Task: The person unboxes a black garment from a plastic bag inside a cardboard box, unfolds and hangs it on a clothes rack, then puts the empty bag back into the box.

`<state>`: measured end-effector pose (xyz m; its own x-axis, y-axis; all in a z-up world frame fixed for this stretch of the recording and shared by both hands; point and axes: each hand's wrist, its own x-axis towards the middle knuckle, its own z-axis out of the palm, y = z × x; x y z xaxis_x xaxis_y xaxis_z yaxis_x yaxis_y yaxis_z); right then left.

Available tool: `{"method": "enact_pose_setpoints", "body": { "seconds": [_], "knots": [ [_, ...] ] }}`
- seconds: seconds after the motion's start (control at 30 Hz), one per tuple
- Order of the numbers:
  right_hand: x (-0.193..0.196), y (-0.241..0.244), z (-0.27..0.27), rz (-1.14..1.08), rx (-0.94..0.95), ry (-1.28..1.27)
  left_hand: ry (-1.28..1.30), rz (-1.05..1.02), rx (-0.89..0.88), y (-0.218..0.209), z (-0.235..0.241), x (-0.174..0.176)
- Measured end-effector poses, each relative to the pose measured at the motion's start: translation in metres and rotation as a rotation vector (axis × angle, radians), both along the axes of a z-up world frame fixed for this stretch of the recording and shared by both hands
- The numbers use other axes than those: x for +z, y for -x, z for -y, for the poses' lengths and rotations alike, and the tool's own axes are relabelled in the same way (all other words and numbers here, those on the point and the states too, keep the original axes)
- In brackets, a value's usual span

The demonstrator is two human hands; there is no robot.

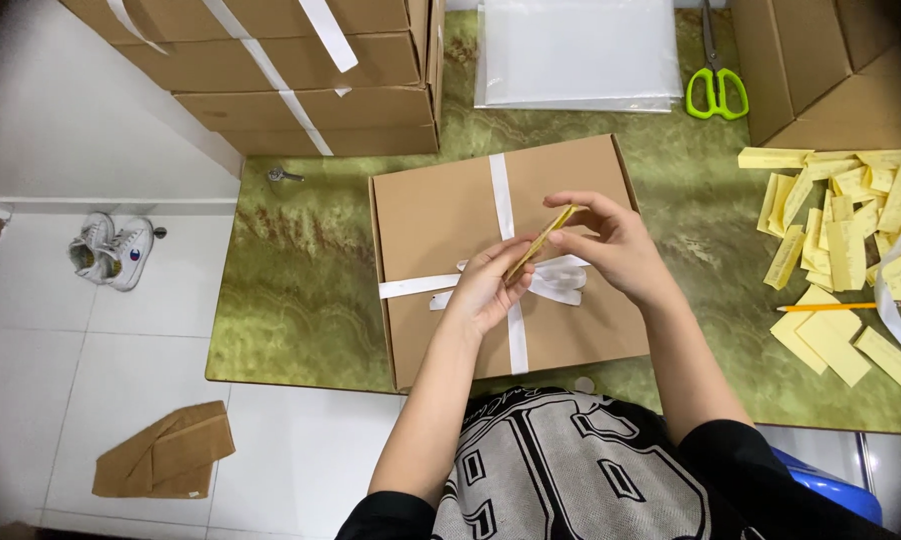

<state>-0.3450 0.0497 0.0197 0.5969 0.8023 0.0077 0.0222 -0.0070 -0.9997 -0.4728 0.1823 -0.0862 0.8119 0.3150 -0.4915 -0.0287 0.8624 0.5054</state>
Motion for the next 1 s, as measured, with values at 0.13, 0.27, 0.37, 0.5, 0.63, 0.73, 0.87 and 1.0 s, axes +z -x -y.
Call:
{"method": "enact_pose_setpoints", "body": {
  "seconds": [0.13,0.27,0.37,0.5,0.63,0.73,0.87,1.0],
  "knots": [
    [-0.014,0.007,-0.011,-0.025,-0.071,0.03,0.065,0.018,-0.016,0.007,0.003,0.018],
    [-0.024,-0.001,-0.011,-0.059,-0.094,0.013,-0.12,-0.018,-0.053,0.021,0.006,0.067],
    [-0.011,0.003,-0.008,-0.08,-0.078,0.024,-0.401,-0.09,-0.07,0.025,0.007,0.075],
    [0.005,0.011,-0.006,-0.131,0.022,0.026,-0.902,-0.25,-0.093,0.012,0.002,0.022],
    [-0.001,0.004,-0.002,-0.093,0.008,0.015,-0.809,-0.257,0.004,0.011,0.008,0.019],
    [-0.009,0.001,-0.002,-0.095,-0.058,0.075,-0.653,-0.184,0.099,0.012,0.011,0.025],
    [-0.029,-0.002,-0.005,-0.243,-0.167,0.111,-0.568,-0.004,0.074,0.016,0.014,0.037],
    [-0.049,-0.016,-0.003,-0.158,-0.179,0.141,-0.622,0.063,-0.086,0.024,0.02,0.042]
  ]
}}
